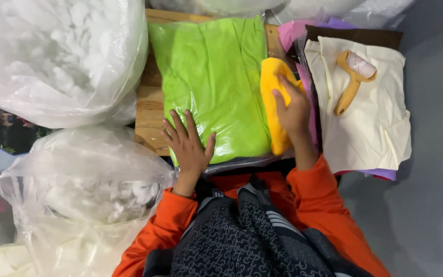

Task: The person bags a finished pillow, cleans fabric with a lint roller, and then stuffs a new pillowcase with polyester fiberfill.

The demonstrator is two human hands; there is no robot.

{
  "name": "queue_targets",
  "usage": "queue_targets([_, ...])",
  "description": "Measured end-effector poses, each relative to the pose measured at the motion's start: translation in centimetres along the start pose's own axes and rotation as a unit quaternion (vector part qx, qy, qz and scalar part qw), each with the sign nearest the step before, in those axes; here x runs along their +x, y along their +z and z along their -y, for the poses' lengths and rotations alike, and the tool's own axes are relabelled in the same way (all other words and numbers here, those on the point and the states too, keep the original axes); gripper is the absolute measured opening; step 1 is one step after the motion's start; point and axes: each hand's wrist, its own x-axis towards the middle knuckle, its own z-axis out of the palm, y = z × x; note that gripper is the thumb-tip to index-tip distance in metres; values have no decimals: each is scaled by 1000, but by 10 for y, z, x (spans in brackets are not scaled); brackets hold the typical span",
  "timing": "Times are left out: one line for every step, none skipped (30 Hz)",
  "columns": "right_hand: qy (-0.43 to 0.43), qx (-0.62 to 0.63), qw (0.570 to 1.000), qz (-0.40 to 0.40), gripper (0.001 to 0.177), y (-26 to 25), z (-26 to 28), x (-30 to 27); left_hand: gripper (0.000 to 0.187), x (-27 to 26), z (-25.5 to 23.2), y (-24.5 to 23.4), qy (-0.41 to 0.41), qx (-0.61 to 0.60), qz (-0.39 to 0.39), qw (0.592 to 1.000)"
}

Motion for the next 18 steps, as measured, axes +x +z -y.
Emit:
queue_targets([-5, 1, 1000, 2, 40, 2, 39, -6, 92, 6, -1, 2, -4, 0, -4, 1000])
queue_targets([-39, -33, 999, -12, 40, 2, 80, -22, 92, 5, -1, 2, -6, 6, 0, 1000])
queue_targets([-73, -65, 995, -26, 40, 2, 121, -37, 92, 4, -2, 1, -9, 13, 4, 1000])
queue_targets([-73, -66, 995, -31, 40, 16, 127, -49, 92, 2, -1, 1, -4, 13, 2, 1000])
queue_targets([-145, -113, 983, -7, 36, 28, 133, -60, 93, 0, 0, 1, -8, 29, 12, 999])
queue_targets([-215, -158, 964, 17, 32, 42, 141, -69, 96, -1, 3, 0, -11, 46, 22, 999])
queue_targets([-214, -158, 964, 11, 32, 49, 119, -68, 96, 3, 2, 0, -6, 48, 20, 999])
queue_targets([-225, -183, 956, -48, 31, 54, 97, -69, 95, 2, 1, 0, -11, 46, 11, 999])
queue_targets([-235, -207, 944, -107, 30, 60, 76, -71, 95, 1, 1, -1, -17, 45, 2, 999])
queue_targets([-241, -205, 942, -109, 30, 53, 56, -69, 95, 3, 1, -1, -19, 45, -4, 999])
queue_targets([-175, -253, 944, -119, 33, 47, 37, -67, 96, 4, 2, -2, -15, 34, -8, 999])
queue_targets([-105, -303, 939, -126, 36, 36, 16, -68, 97, 2, -1, -2, -10, 20, -9, 1000])
queue_targets([-109, -304, 938, -127, 36, 30, -6, -76, 97, 2, -5, -12, -12, 18, -12, 1000])
queue_targets([-40, -304, 947, -92, 37, 24, -28, -80, 101, 4, -9, -20, -45, -32, 12, 998])
queue_targets([29, -301, 951, -57, 39, 17, -50, -84, 107, 6, -13, -28, -77, -82, 37, 993])
queue_targets([25, -303, 951, -63, 39, 6, -42, -82, 107, 5, -9, -38, -75, -86, 31, 993])
queue_targets([49, -208, 975, -53, 36, -5, -34, -81, 105, 4, -5, -47, -148, -90, 57, 983])
queue_targets([70, -107, 991, -41, 34, -14, -26, -78, 103, 3, 0, -58, -223, -93, 80, 967])
